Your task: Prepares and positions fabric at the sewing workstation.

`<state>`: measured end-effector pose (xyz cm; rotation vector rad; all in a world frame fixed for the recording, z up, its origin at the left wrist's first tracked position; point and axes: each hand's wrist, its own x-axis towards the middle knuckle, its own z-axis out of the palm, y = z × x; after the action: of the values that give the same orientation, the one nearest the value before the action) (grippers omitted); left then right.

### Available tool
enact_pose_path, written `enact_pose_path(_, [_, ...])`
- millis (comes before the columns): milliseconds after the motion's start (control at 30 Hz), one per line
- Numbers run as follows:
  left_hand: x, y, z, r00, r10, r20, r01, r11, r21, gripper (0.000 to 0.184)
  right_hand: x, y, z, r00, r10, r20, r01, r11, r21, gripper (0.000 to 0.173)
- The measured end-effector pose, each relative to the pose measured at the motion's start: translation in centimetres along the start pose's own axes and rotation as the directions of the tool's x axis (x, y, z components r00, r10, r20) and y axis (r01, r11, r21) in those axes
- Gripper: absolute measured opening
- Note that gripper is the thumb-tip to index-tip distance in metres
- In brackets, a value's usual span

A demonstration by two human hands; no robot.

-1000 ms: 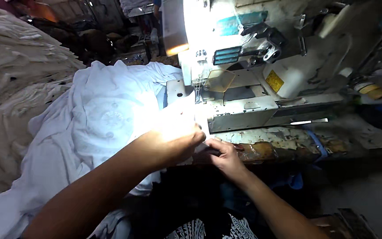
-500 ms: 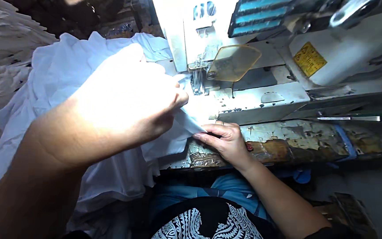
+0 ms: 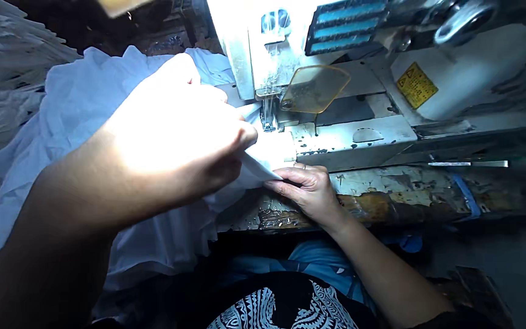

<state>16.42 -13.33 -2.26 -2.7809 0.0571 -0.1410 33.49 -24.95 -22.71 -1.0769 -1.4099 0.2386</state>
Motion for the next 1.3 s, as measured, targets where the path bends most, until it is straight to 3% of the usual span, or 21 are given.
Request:
enact_pose_path(1167, [0.1,0.3,0.2,1.000,-0.023,-0.007,0.023,1.000,-0.014,0.042,0.0,0.0,-0.4,1.000,-0.012,0.019,0.012,0.999,-0.035,0.013])
enact_pose_path(1300, [-0.9,1.9,2.1,0.991,-0.073,-0.115,0.063,0.994,-0.087,0.042,-1.1,-0.5,-0.1,1.000,0.028,0.011,-0.027,0.997,-0.068,0.014])
